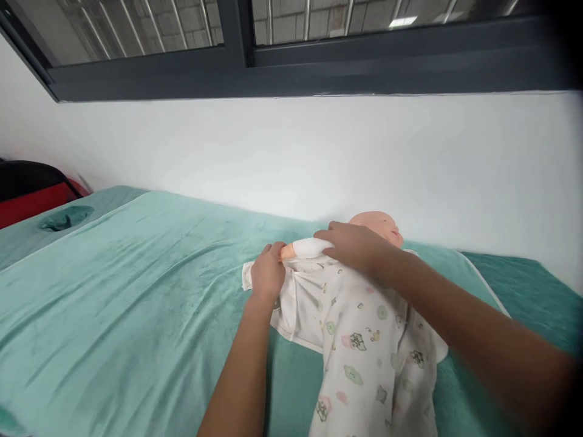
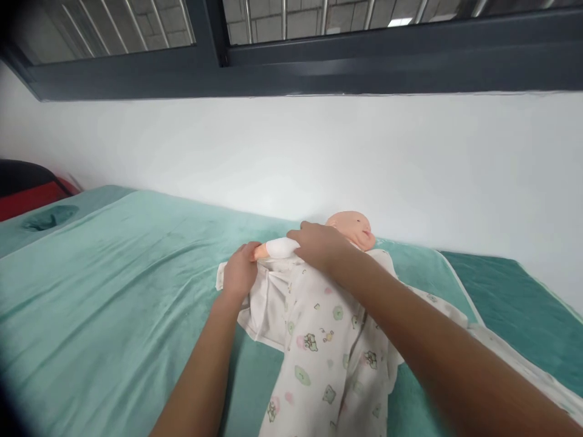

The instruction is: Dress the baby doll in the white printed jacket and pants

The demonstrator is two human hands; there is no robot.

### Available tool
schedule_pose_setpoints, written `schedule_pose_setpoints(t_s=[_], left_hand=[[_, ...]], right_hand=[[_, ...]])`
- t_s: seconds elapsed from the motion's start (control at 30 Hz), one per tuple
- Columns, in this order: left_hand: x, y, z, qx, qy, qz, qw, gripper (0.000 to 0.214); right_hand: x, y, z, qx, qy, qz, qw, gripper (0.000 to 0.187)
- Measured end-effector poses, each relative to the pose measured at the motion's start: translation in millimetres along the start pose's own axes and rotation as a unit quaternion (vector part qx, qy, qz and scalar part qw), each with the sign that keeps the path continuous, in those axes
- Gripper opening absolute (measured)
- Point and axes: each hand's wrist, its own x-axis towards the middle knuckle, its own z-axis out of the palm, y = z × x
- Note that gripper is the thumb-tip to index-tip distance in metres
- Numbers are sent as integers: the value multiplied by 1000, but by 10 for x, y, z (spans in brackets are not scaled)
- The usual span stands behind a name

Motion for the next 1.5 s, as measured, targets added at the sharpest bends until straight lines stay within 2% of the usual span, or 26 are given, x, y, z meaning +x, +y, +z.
schedule_pose_setpoints(t_s=[0.17,0.27,0.33,0.43,0.5,0.57,0.63,0.7,0.77,0.83,0.9,0.97,1.03,1.07,1.13,1.27,1.37,1.4,1.5], left_hand=[[-20,137,80,113,21,68,991,32],[-34,247,168,110,7,129,985,33],[-36,296,203,109,7,153,982,34],[-28,307,201,129,6,142,981,27],[-20,281,178,142,6,124,982,25],[-13,248,157,152,15,107,982,26],[-6,219,150,161,23,86,983,26],[6,202,156,168,25,65,983,27],[22,203,156,167,17,55,984,30],[28,235,125,156,1,53,986,38],[1,316,43,120,-21,49,991,50],[-81,461,-77,41,-31,67,996,57],[-209,671,-193,-73,-32,132,988,54],[-278,794,-234,-119,-46,173,977,51],[-388,1059,-264,-146,-80,251,954,43],[-372,1615,-129,1,-132,350,928,33],[-227,2011,89,142,-255,378,879,23],[-187,2124,179,166,-279,386,863,23],[-132,2361,462,210,-272,378,859,33]], right_hand=[[230,-217,210,-22,-8,-27,999,23],[311,-280,302,-23,-7,-23,999,25],[236,-254,329,-6,10,-11,1000,26],[-116,-97,408,93,124,40,987,31],[-439,69,549,172,219,106,955,32],[-729,256,773,222,297,183,910,35],[-912,430,1031,208,343,250,881,38],[-972,561,1250,159,342,260,889,43],[-950,645,1372,120,321,265,901,44],[-917,702,1399,105,301,271,908,45],[-919,765,1377,115,296,290,903,44],[-960,845,1355,144,298,352,876,43],[-1009,927,1352,168,301,415,842,43],[-1027,960,1354,174,301,431,833,44],[-1044,998,1357,172,294,433,835,43],[-1033,983,1335,163,262,443,842,38],[-1024,962,1319,173,255,445,841,37],[-1022,960,1317,179,253,443,841,37],[-1016,970,1317,187,240,442,843,39]])
